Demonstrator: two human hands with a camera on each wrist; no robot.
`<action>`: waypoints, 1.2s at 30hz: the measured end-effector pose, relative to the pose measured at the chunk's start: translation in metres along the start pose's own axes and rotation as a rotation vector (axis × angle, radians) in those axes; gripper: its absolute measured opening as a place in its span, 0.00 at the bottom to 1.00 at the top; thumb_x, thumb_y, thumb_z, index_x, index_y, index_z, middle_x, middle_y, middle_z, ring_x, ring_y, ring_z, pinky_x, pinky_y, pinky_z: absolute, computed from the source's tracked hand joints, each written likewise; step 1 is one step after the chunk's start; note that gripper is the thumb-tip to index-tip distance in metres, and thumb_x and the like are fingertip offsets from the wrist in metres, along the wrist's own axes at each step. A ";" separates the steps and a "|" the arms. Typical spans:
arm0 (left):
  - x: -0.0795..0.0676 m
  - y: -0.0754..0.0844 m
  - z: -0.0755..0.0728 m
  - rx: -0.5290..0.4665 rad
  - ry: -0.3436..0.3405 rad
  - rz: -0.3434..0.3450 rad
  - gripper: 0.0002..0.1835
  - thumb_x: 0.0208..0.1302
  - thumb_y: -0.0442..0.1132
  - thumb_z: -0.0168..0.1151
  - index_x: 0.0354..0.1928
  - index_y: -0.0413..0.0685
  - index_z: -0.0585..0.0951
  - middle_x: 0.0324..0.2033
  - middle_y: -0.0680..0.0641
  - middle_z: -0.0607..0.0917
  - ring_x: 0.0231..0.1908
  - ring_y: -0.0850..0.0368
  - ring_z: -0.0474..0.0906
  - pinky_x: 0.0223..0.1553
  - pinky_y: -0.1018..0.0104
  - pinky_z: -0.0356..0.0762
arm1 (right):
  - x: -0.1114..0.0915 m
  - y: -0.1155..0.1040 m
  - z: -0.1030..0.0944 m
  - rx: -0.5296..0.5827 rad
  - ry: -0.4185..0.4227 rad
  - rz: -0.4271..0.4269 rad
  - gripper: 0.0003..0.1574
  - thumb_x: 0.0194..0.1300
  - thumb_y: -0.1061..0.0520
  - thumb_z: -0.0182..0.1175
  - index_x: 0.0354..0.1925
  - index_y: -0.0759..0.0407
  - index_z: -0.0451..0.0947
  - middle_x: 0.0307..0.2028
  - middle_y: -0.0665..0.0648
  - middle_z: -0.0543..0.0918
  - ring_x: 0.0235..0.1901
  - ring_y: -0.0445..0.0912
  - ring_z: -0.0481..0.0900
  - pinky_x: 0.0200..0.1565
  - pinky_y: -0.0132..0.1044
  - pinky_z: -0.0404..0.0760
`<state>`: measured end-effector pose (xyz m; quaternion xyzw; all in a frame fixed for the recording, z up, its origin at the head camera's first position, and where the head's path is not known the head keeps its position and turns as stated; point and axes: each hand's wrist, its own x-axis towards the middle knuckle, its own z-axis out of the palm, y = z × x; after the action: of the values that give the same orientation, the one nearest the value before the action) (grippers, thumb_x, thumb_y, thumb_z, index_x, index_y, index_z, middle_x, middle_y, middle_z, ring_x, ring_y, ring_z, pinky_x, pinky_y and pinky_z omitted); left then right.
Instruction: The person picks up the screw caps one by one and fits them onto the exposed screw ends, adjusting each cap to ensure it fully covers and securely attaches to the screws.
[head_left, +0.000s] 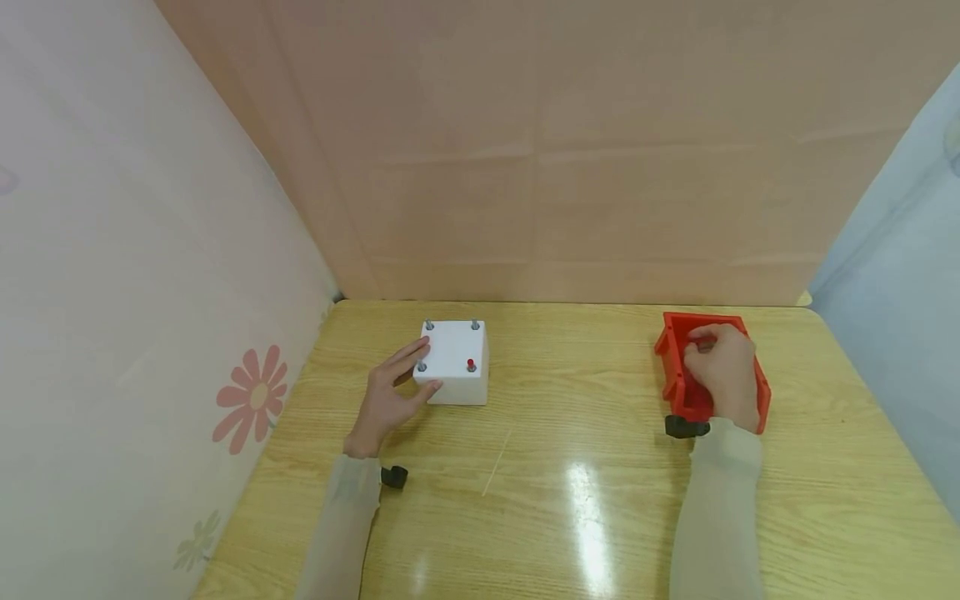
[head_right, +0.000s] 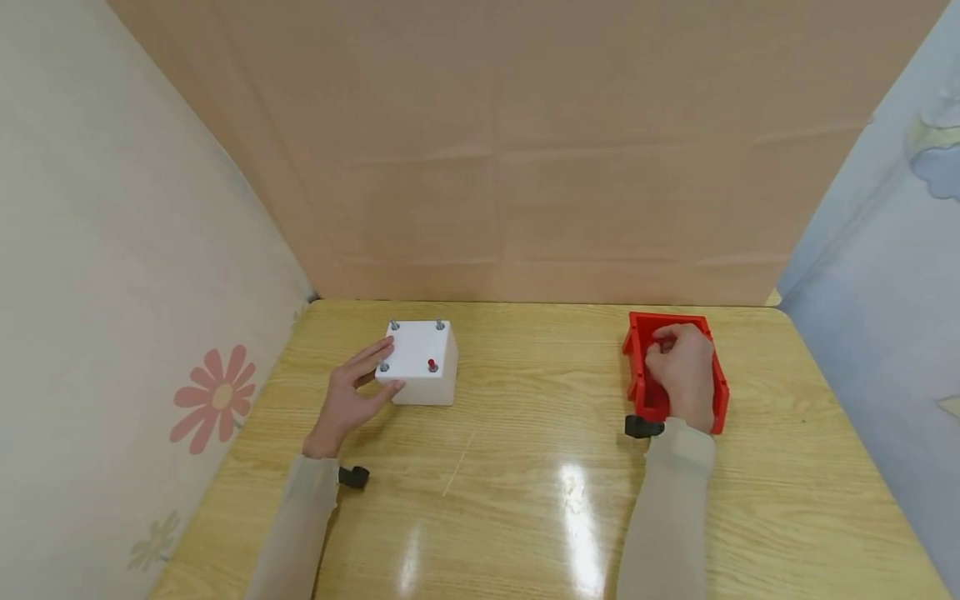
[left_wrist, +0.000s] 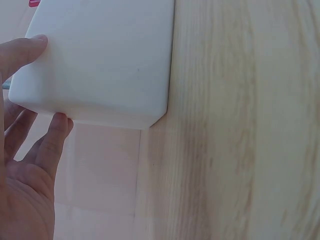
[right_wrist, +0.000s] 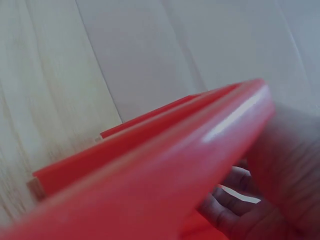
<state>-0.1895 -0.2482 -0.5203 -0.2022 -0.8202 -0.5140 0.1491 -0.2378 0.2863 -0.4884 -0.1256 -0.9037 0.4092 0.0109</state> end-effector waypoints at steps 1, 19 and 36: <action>0.000 0.000 0.000 -0.001 -0.001 -0.001 0.33 0.63 0.32 0.79 0.71 0.40 0.80 0.74 0.44 0.78 0.73 0.42 0.74 0.64 0.73 0.78 | -0.001 -0.001 -0.001 0.004 0.002 -0.005 0.27 0.74 0.59 0.56 0.67 0.68 0.75 0.61 0.74 0.78 0.59 0.68 0.74 0.61 0.71 0.82; 0.001 -0.001 0.001 -0.011 0.007 0.014 0.34 0.62 0.29 0.79 0.70 0.38 0.79 0.74 0.42 0.78 0.72 0.40 0.75 0.63 0.74 0.78 | -0.004 -0.012 -0.005 -0.008 0.096 -0.110 0.23 0.76 0.60 0.55 0.64 0.69 0.76 0.56 0.72 0.81 0.53 0.63 0.79 0.43 0.29 0.77; 0.000 -0.003 0.002 0.004 0.015 0.024 0.34 0.61 0.29 0.79 0.70 0.40 0.80 0.73 0.43 0.79 0.71 0.41 0.76 0.62 0.74 0.80 | -0.013 -0.029 -0.002 -0.006 0.170 -0.226 0.20 0.79 0.56 0.57 0.61 0.65 0.82 0.54 0.68 0.85 0.48 0.60 0.82 0.39 0.19 0.73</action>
<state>-0.1914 -0.2479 -0.5232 -0.2079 -0.8177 -0.5119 0.1617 -0.2316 0.2663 -0.4651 -0.0573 -0.9091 0.3907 0.1329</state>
